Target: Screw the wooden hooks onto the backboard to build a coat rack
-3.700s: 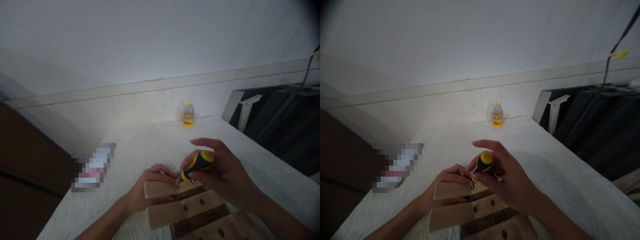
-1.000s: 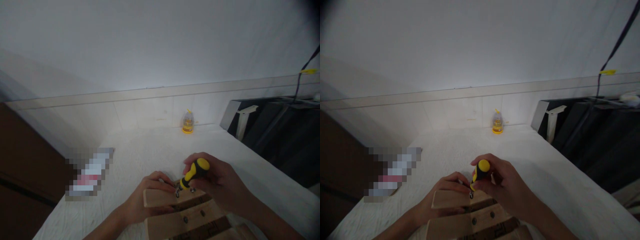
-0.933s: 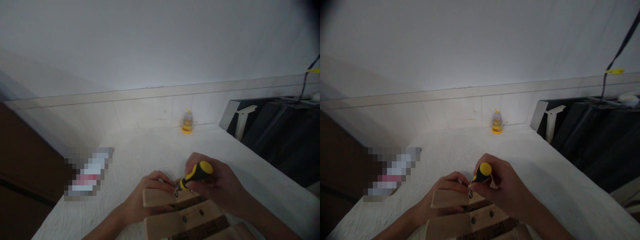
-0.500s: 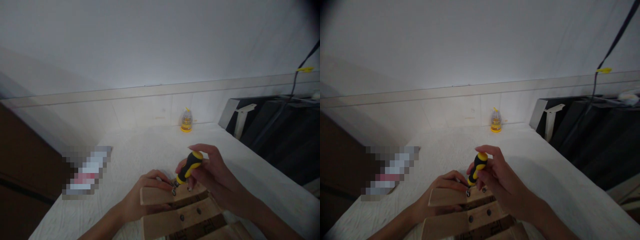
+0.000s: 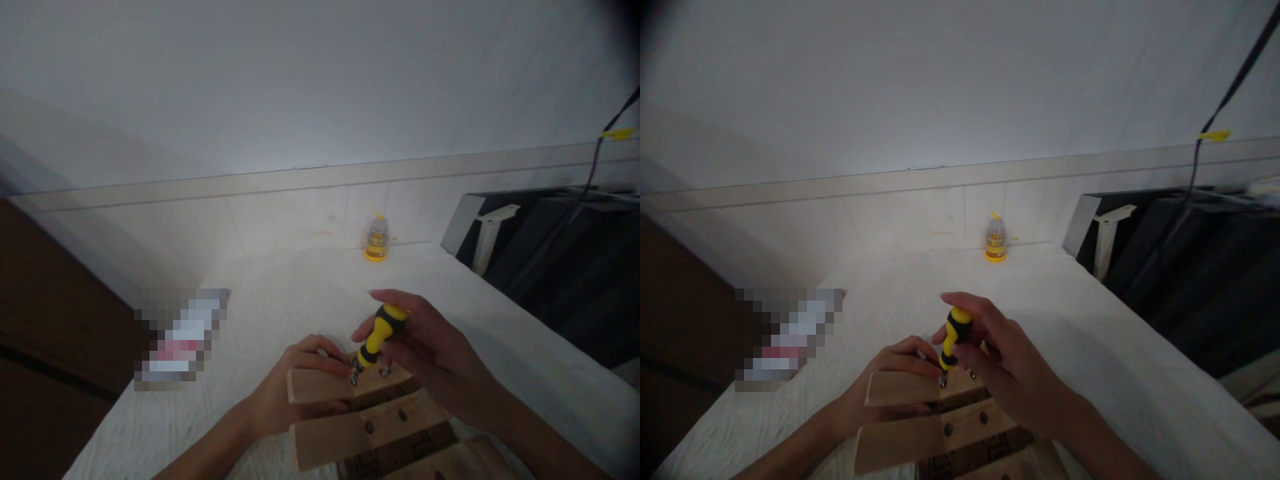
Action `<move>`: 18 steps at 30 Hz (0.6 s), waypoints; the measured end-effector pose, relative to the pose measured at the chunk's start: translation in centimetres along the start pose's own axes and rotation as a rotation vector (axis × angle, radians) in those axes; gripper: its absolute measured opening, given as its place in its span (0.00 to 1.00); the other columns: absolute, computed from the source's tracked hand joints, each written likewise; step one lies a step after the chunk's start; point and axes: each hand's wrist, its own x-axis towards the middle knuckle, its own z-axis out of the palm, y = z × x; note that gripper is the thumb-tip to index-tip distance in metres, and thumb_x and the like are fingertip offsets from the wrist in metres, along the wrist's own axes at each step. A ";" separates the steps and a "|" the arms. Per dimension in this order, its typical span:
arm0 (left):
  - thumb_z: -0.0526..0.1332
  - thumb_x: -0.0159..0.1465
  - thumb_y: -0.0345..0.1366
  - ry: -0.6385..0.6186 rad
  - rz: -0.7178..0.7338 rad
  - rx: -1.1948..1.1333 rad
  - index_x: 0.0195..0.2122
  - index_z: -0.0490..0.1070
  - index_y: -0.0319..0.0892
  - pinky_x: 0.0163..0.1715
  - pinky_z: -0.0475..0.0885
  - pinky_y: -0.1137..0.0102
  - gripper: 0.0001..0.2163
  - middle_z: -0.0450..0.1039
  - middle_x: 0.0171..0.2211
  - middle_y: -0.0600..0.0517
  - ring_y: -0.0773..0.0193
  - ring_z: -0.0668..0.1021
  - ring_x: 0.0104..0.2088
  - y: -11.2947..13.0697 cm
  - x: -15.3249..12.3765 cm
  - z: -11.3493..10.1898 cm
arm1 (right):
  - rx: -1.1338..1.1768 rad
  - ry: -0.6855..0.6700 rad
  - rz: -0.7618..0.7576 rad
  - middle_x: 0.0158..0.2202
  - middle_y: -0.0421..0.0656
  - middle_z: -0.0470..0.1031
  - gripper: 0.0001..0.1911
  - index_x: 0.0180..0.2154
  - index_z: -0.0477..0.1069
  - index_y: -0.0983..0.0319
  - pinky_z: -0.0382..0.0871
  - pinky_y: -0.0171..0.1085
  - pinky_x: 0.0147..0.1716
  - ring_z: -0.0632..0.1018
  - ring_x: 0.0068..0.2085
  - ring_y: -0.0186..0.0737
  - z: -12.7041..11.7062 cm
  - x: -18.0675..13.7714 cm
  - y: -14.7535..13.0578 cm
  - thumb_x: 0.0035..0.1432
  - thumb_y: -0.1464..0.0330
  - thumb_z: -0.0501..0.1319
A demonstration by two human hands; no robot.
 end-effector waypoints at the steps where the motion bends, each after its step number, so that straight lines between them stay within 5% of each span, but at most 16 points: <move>1: 0.70 0.50 0.36 -0.001 -0.004 0.003 0.39 0.77 0.44 0.43 0.71 0.63 0.14 0.70 0.41 0.47 0.60 0.75 0.41 0.0 0.0 0.0 | -0.018 0.026 -0.005 0.38 0.36 0.75 0.26 0.56 0.55 0.41 0.72 0.29 0.34 0.76 0.34 0.29 0.1 0.0 0.0 0.61 0.71 0.57; 6: 0.70 0.50 0.36 -0.011 -0.006 0.008 0.40 0.77 0.43 0.42 0.71 0.64 0.15 0.70 0.41 0.47 0.60 0.75 0.41 0.1 -0.1 0.0 | -0.111 0.058 -0.026 0.33 0.32 0.73 0.24 0.50 0.61 0.40 0.69 0.26 0.30 0.74 0.31 0.29 0.3 0.3 -0.3 0.56 0.68 0.63; 12: 0.70 0.50 0.35 -0.020 -0.025 -0.011 0.40 0.77 0.43 0.43 0.71 0.64 0.15 0.70 0.42 0.47 0.60 0.75 0.42 0.0 -0.1 0.0 | -0.025 -0.046 0.010 0.44 0.38 0.75 0.20 0.54 0.57 0.44 0.71 0.31 0.35 0.75 0.36 0.31 -0.3 0.2 -0.2 0.63 0.67 0.55; 18: 0.70 0.50 0.35 -0.018 -0.022 0.006 0.40 0.77 0.44 0.43 0.71 0.65 0.15 0.70 0.42 0.48 0.60 0.75 0.42 -0.2 0.0 -0.1 | -0.093 0.015 -0.026 0.32 0.34 0.74 0.25 0.54 0.53 0.43 0.69 0.28 0.27 0.75 0.29 0.30 0.1 0.3 -0.4 0.59 0.64 0.60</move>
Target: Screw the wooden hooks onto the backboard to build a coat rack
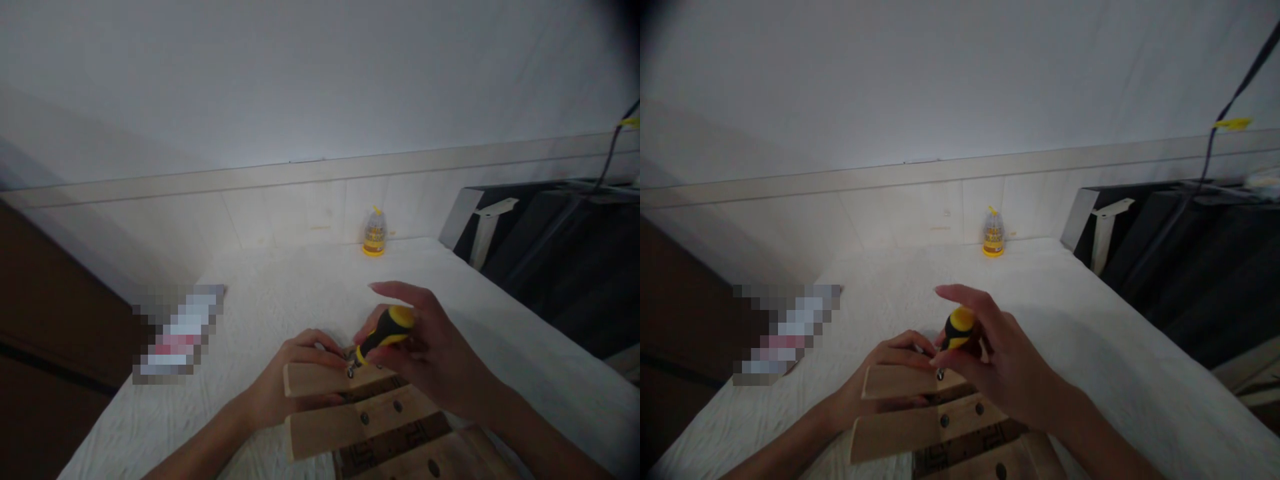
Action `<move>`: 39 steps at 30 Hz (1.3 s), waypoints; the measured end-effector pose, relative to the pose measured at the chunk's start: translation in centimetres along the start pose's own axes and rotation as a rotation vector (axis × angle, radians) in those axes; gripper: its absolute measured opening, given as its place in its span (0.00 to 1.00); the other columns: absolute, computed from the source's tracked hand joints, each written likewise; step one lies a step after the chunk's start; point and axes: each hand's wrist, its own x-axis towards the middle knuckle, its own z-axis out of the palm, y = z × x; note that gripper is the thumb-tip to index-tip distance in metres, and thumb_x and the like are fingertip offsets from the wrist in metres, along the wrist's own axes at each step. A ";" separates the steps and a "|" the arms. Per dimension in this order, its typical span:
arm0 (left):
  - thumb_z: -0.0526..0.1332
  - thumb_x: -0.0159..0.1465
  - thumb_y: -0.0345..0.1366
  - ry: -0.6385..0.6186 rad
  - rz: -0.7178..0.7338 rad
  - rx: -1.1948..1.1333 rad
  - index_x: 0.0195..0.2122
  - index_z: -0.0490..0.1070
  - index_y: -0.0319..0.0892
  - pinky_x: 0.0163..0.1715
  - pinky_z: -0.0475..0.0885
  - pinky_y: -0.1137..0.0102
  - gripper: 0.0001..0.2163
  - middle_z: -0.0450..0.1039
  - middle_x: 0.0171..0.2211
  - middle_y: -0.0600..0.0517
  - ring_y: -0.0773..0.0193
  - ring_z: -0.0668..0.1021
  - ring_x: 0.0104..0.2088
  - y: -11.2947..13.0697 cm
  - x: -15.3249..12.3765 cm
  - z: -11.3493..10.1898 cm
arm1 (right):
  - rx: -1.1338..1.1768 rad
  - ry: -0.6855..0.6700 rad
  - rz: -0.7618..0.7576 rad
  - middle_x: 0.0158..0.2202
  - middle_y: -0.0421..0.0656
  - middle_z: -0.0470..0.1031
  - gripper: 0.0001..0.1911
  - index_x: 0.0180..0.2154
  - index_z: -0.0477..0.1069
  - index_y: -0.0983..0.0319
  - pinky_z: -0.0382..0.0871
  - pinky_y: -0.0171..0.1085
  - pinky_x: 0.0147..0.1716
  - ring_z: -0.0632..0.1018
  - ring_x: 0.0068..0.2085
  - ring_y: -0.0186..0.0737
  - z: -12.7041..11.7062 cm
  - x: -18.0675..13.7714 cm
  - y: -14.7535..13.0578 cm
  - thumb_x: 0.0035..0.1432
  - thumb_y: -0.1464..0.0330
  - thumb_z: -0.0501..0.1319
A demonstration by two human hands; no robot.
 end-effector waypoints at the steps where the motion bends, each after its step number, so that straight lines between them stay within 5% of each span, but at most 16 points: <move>1: 0.70 0.50 0.35 -0.001 0.002 0.008 0.40 0.77 0.44 0.43 0.71 0.64 0.15 0.70 0.42 0.48 0.60 0.75 0.42 0.0 0.0 0.0 | -0.043 0.011 -0.018 0.30 0.34 0.73 0.25 0.54 0.54 0.43 0.68 0.27 0.25 0.74 0.27 0.30 0.1 0.1 -0.1 0.58 0.63 0.61; 6: 0.71 0.49 0.35 0.014 0.010 0.019 0.39 0.77 0.44 0.43 0.71 0.66 0.15 0.70 0.41 0.49 0.62 0.75 0.41 0.0 0.0 0.0 | -0.108 0.023 -0.019 0.30 0.34 0.72 0.17 0.48 0.61 0.47 0.64 0.26 0.21 0.70 0.24 0.28 0.1 0.5 -0.1 0.57 0.62 0.61; 11: 0.70 0.50 0.35 0.000 -0.019 -0.002 0.40 0.77 0.46 0.43 0.71 0.66 0.15 0.69 0.43 0.49 0.61 0.75 0.42 -0.3 -0.2 -0.1 | 0.096 -0.094 0.011 0.37 0.36 0.72 0.15 0.51 0.55 0.45 0.69 0.30 0.31 0.72 0.32 0.30 -0.3 0.2 0.3 0.63 0.63 0.53; 19: 0.70 0.50 0.37 0.005 0.001 0.029 0.40 0.77 0.44 0.44 0.71 0.63 0.15 0.70 0.42 0.47 0.59 0.75 0.42 0.2 -0.1 0.0 | 0.096 -0.129 0.072 0.39 0.38 0.71 0.24 0.59 0.44 0.42 0.70 0.33 0.32 0.72 0.35 0.32 -0.7 -0.4 0.9 0.66 0.66 0.50; 25: 0.70 0.49 0.37 0.011 0.018 0.019 0.40 0.76 0.45 0.43 0.72 0.64 0.15 0.70 0.42 0.48 0.61 0.75 0.41 -0.2 -0.1 0.0 | -0.096 -0.009 -0.054 0.32 0.36 0.72 0.17 0.49 0.59 0.47 0.69 0.30 0.27 0.74 0.29 0.31 -0.6 0.0 0.4 0.61 0.69 0.57; 31: 0.70 0.50 0.37 0.006 0.023 0.026 0.40 0.76 0.46 0.44 0.72 0.64 0.15 0.70 0.42 0.48 0.61 0.75 0.41 -0.2 -0.2 0.0 | -0.069 -0.083 0.028 0.49 0.41 0.74 0.20 0.53 0.61 0.48 0.73 0.32 0.33 0.77 0.37 0.33 -1.7 0.3 -0.5 0.62 0.73 0.52; 39: 0.70 0.49 0.38 0.015 0.002 0.020 0.39 0.77 0.44 0.42 0.72 0.65 0.15 0.70 0.41 0.48 0.61 0.75 0.40 0.1 0.0 0.0 | -0.072 0.146 0.011 0.29 0.36 0.71 0.12 0.39 0.69 0.54 0.68 0.28 0.20 0.72 0.24 0.30 -0.3 0.5 -0.1 0.51 0.68 0.66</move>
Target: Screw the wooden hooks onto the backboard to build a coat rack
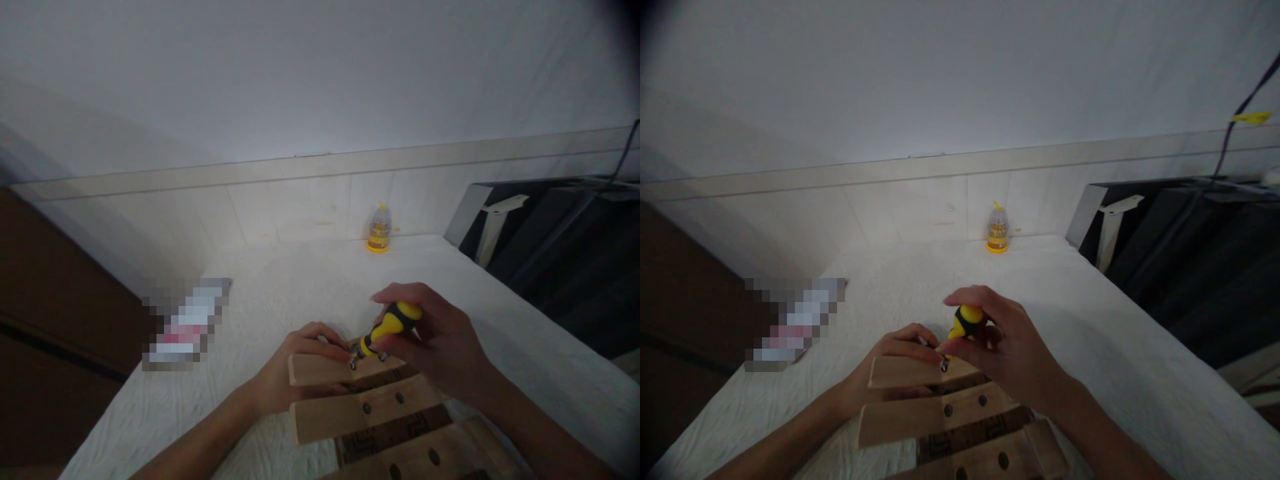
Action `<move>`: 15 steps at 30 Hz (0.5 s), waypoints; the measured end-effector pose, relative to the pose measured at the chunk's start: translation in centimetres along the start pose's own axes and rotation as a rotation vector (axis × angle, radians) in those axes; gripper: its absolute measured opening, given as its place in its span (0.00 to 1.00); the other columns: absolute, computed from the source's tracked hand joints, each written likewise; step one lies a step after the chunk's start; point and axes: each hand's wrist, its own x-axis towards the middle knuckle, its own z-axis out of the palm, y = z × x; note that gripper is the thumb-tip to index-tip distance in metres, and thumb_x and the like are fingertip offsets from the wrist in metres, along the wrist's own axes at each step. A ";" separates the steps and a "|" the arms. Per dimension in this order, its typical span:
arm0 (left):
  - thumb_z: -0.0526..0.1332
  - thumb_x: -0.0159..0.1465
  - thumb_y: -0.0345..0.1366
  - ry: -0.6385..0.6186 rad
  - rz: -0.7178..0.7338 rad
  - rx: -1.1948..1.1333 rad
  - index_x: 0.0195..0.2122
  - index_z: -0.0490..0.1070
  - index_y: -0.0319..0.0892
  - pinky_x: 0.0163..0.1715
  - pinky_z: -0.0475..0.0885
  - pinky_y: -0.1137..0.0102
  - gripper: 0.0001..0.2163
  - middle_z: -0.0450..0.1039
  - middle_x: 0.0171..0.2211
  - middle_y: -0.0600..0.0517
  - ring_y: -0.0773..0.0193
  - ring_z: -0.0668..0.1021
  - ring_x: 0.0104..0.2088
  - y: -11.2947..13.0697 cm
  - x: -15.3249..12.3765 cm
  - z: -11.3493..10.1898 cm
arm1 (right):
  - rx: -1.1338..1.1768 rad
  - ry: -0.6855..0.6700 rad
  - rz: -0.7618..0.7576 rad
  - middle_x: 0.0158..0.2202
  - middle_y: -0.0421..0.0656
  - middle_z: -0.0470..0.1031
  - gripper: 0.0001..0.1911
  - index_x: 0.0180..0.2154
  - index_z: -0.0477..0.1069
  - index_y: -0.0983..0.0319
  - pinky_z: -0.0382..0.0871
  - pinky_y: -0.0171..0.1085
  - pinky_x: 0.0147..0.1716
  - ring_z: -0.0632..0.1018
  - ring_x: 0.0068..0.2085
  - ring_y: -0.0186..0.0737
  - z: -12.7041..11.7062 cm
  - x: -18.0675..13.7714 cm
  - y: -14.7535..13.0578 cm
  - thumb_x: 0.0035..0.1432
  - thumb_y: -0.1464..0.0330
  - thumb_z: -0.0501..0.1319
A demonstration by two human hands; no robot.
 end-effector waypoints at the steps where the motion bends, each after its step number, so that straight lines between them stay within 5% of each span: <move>1: 0.70 0.49 0.38 -0.002 0.000 0.007 0.39 0.77 0.45 0.42 0.72 0.65 0.15 0.70 0.41 0.48 0.61 0.75 0.40 0.0 0.0 0.0 | 0.012 0.008 0.000 0.30 0.37 0.71 0.12 0.39 0.68 0.55 0.67 0.28 0.20 0.72 0.24 0.29 0.1 0.0 0.0 0.51 0.68 0.66; 8: 0.70 0.50 0.37 -0.001 0.004 0.005 0.40 0.77 0.45 0.44 0.71 0.64 0.15 0.70 0.42 0.48 0.60 0.75 0.42 -0.1 -0.1 0.1 | 0.259 -0.311 0.048 0.39 0.41 0.76 0.18 0.54 0.57 0.51 0.70 0.33 0.34 0.76 0.36 0.33 -0.7 -0.2 0.6 0.63 0.68 0.55; 15: 0.69 0.50 0.38 -0.004 0.002 0.002 0.39 0.76 0.44 0.42 0.71 0.64 0.15 0.71 0.42 0.47 0.60 0.75 0.41 0.1 -0.1 0.1 | 0.081 -0.211 0.108 0.30 0.38 0.73 0.17 0.47 0.63 0.55 0.68 0.30 0.26 0.74 0.29 0.32 -0.4 0.0 0.3 0.56 0.68 0.62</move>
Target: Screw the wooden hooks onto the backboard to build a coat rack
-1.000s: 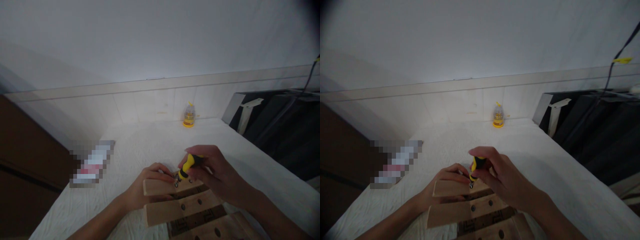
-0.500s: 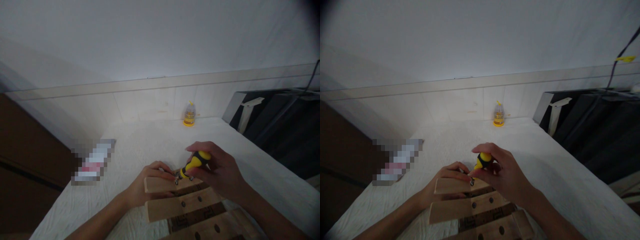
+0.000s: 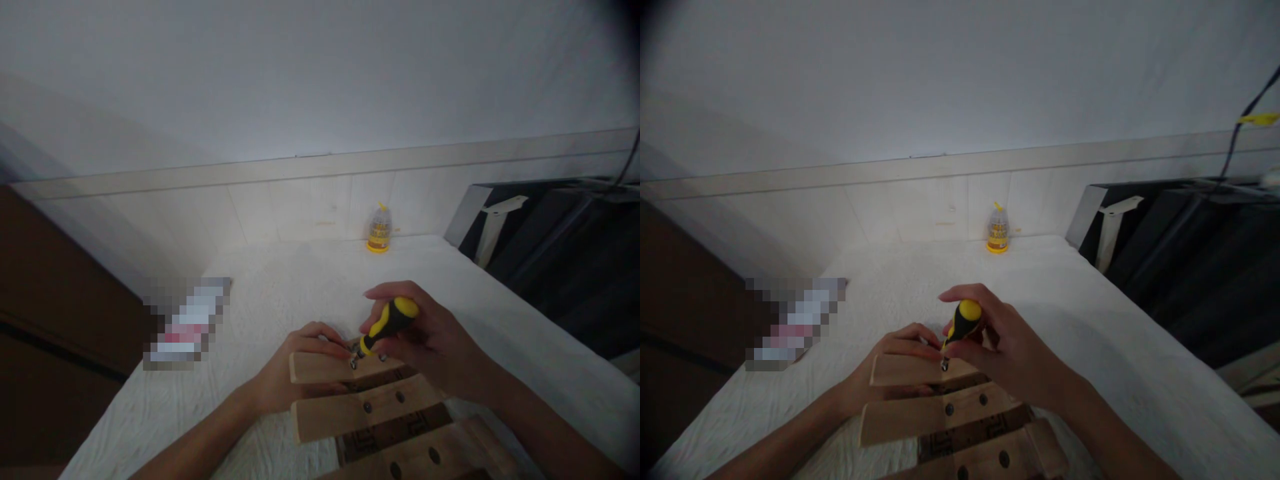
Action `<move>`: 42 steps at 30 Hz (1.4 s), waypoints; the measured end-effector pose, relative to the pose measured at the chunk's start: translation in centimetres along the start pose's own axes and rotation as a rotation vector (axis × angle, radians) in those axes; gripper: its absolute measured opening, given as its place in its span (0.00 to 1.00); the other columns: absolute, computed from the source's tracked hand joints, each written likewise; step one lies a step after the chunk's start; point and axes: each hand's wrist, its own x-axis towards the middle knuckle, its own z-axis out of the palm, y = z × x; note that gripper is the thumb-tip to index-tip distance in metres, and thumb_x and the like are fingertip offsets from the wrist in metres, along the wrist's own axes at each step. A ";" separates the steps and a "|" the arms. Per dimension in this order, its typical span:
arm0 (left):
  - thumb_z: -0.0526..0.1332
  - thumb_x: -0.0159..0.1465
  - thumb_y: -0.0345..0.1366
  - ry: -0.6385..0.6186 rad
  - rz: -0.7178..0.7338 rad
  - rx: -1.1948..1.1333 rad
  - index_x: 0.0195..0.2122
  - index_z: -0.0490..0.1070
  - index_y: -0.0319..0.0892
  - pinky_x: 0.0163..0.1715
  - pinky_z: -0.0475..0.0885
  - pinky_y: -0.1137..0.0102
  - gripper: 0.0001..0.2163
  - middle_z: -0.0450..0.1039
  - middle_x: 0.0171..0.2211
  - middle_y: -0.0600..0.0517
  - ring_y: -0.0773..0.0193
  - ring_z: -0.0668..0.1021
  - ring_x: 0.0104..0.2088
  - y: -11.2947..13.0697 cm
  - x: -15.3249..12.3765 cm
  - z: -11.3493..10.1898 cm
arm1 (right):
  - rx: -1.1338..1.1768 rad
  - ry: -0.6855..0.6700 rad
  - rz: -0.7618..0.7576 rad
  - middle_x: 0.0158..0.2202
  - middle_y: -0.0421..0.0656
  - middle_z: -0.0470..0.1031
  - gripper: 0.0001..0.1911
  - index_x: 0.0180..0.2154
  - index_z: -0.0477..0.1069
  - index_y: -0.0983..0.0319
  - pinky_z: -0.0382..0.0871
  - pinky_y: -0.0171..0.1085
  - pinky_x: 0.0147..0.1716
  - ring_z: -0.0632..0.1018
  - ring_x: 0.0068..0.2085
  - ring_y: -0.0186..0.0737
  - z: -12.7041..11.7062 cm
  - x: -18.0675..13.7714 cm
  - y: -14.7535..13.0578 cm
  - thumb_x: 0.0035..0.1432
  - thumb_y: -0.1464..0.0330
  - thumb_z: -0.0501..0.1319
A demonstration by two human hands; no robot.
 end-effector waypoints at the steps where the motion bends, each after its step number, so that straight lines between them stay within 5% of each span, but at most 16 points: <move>1: 0.70 0.50 0.38 0.006 -0.008 -0.006 0.40 0.75 0.43 0.42 0.71 0.64 0.16 0.71 0.41 0.48 0.60 0.75 0.40 0.0 0.0 0.0 | -0.036 0.011 -0.009 0.29 0.37 0.72 0.17 0.46 0.63 0.55 0.68 0.30 0.26 0.74 0.28 0.32 0.1 0.0 -0.1 0.55 0.68 0.63; 5: 0.70 0.49 0.37 0.037 -0.087 -0.106 0.39 0.69 0.41 0.35 0.71 0.68 0.18 0.73 0.38 0.49 0.63 0.75 0.36 -0.1 -0.1 0.2 | -0.072 0.034 -0.010 0.29 0.36 0.71 0.15 0.43 0.63 0.56 0.67 0.30 0.25 0.72 0.27 0.31 0.3 0.1 -0.3 0.54 0.67 0.64; 9: 0.70 0.49 0.36 0.027 0.000 -0.043 0.34 0.71 0.40 0.39 0.70 0.66 0.13 0.73 0.39 0.48 0.62 0.75 0.39 -0.1 -0.1 0.1 | 0.012 0.013 -0.006 0.34 0.38 0.72 0.14 0.42 0.60 0.56 0.66 0.30 0.27 0.73 0.29 0.30 0.4 0.1 -0.4 0.56 0.67 0.62; 14: 0.69 0.50 0.37 0.015 0.029 0.026 0.33 0.72 0.41 0.40 0.70 0.66 0.12 0.73 0.39 0.48 0.62 0.75 0.39 -0.3 0.0 -0.1 | 0.140 -0.144 -0.036 0.37 0.39 0.72 0.18 0.54 0.51 0.51 0.68 0.32 0.33 0.73 0.34 0.31 -0.1 -0.4 0.0 0.64 0.65 0.52; 17: 0.69 0.50 0.38 0.013 0.026 0.030 0.33 0.72 0.41 0.41 0.70 0.65 0.12 0.73 0.39 0.48 0.62 0.75 0.39 -0.3 0.1 -0.1 | 0.097 -0.125 -0.073 0.39 0.41 0.72 0.20 0.58 0.46 0.49 0.69 0.34 0.36 0.73 0.37 0.33 -0.3 -0.7 0.6 0.66 0.66 0.48; 25: 0.69 0.50 0.37 0.020 0.063 0.012 0.33 0.72 0.41 0.41 0.70 0.64 0.11 0.72 0.39 0.48 0.61 0.75 0.39 -0.2 0.1 0.0 | -0.125 0.008 -0.143 0.33 0.40 0.77 0.13 0.46 0.67 0.54 0.71 0.33 0.29 0.78 0.32 0.36 -0.2 -0.3 -0.6 0.58 0.67 0.60; 30: 0.70 0.49 0.37 0.029 0.044 0.006 0.32 0.73 0.41 0.41 0.70 0.64 0.11 0.72 0.39 0.48 0.61 0.75 0.40 -0.2 0.1 0.0 | -0.040 -0.059 -0.107 0.45 0.43 0.76 0.18 0.52 0.64 0.50 0.73 0.33 0.33 0.79 0.38 0.36 -0.7 -0.3 -1.0 0.62 0.71 0.54; 37: 0.70 0.49 0.38 0.029 0.049 0.008 0.32 0.73 0.41 0.40 0.70 0.66 0.11 0.73 0.38 0.49 0.62 0.75 0.39 -0.3 0.0 0.0 | -0.046 0.239 -0.065 0.26 0.38 0.72 0.11 0.35 0.70 0.58 0.70 0.31 0.23 0.74 0.25 0.33 0.3 0.2 0.3 0.48 0.65 0.68; 42: 0.69 0.50 0.37 0.025 0.052 -0.006 0.32 0.73 0.40 0.40 0.70 0.66 0.10 0.73 0.38 0.48 0.62 0.75 0.38 -0.1 0.1 0.0 | -0.016 0.213 -0.072 0.30 0.38 0.71 0.09 0.36 0.67 0.57 0.68 0.29 0.22 0.73 0.27 0.31 0.8 0.0 0.0 0.52 0.70 0.65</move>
